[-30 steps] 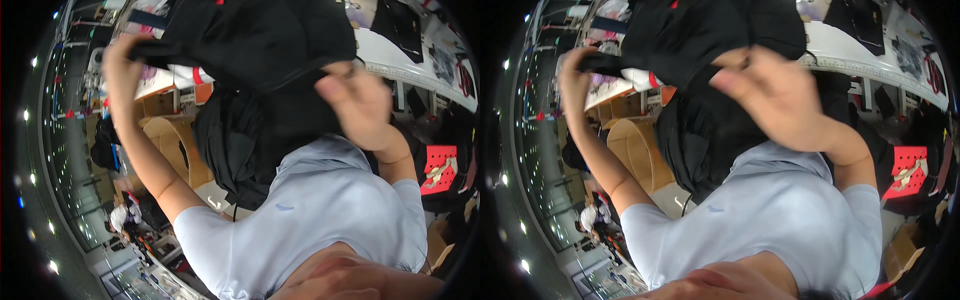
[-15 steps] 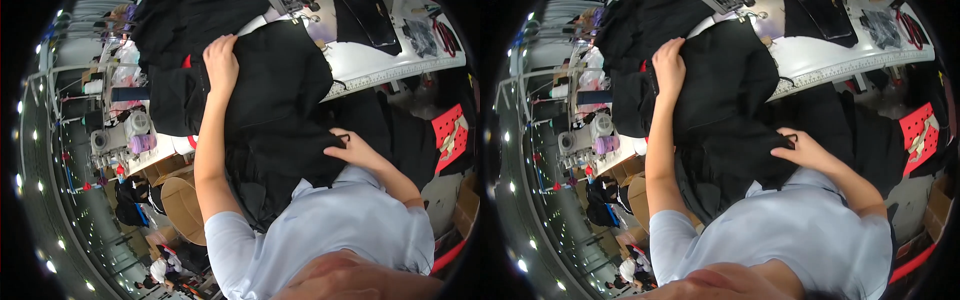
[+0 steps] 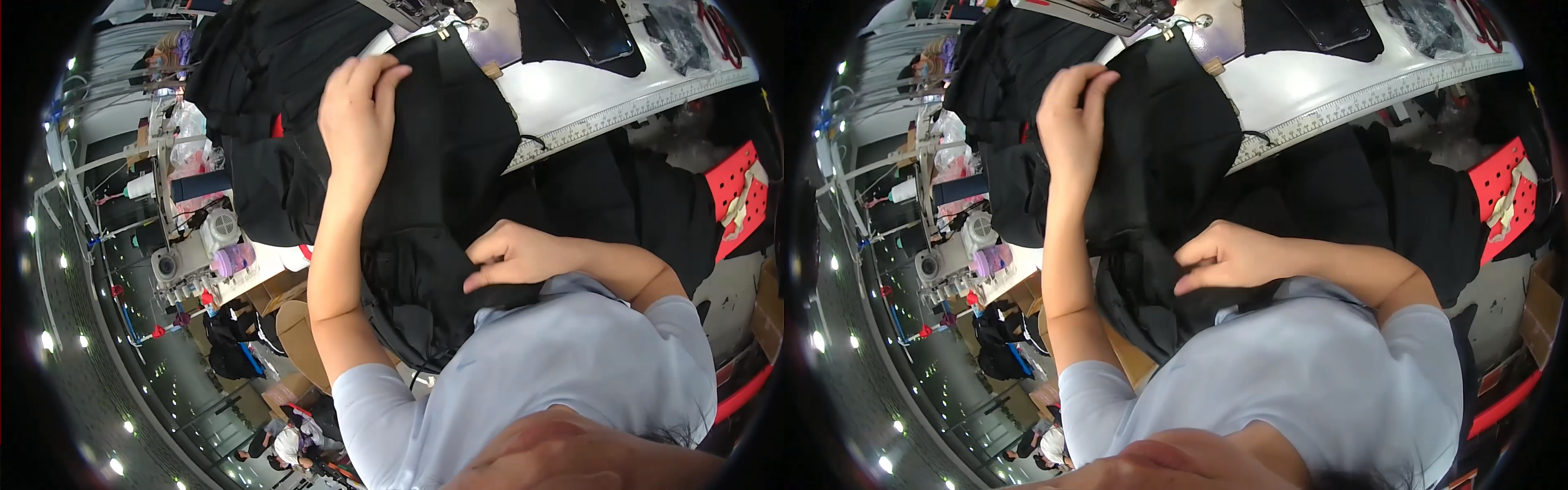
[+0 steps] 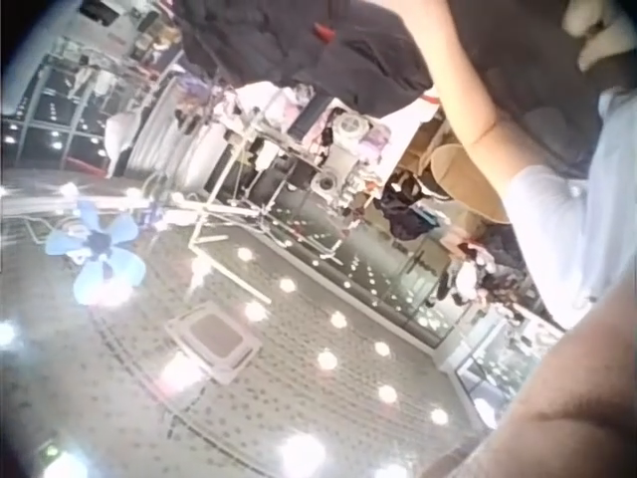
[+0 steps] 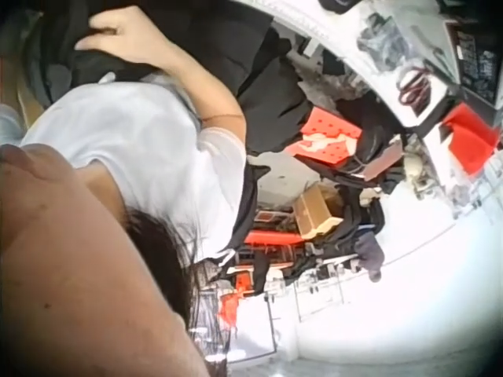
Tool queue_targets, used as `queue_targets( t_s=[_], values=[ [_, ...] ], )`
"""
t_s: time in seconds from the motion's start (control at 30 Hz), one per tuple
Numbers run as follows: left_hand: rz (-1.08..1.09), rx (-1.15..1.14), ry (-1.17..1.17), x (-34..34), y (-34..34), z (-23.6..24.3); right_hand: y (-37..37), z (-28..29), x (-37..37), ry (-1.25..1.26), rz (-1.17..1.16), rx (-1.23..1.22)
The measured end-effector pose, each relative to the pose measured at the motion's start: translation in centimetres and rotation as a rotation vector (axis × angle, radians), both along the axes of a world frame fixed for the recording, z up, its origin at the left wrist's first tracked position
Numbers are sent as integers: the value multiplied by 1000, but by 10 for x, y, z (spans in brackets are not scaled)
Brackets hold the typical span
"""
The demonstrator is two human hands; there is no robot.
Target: Sewing labels onto black fabric items using an industrial sewing machine.
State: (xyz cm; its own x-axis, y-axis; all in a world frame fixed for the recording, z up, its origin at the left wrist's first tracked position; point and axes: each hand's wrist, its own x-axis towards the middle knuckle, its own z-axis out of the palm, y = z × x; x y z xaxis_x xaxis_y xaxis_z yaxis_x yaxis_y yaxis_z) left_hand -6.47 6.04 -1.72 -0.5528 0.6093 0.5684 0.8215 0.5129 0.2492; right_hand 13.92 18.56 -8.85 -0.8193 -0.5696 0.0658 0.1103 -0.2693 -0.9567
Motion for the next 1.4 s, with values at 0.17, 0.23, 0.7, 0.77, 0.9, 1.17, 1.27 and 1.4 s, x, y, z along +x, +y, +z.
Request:
queue_targets(
  t_s=[0.17,0.23,0.7,0.77,0.9,1.17,1.27,1.4],
  values=[
    [-139,-177,449,-32,24,-26,42,29,-18,-41,-136,-122],
    [-145,-189,416,-46,29,-49,77,17,-44,88,-35,293],
    [-50,18,-142,-37,24,-83,118,-18,-168,1516,-382,1203],
    [-19,10,-164,-40,24,-81,114,-16,-169,1500,-438,1168],
    [-16,-22,-188,-51,24,-78,115,-10,-165,1430,-438,1224],
    [61,-24,-306,-55,31,-78,116,-17,-162,1388,-500,1244],
    [59,13,-299,-54,29,-77,114,-16,-160,1359,-507,1242],
    [56,17,-407,-64,22,-80,105,-17,-166,1375,-598,1172]
  ],
)
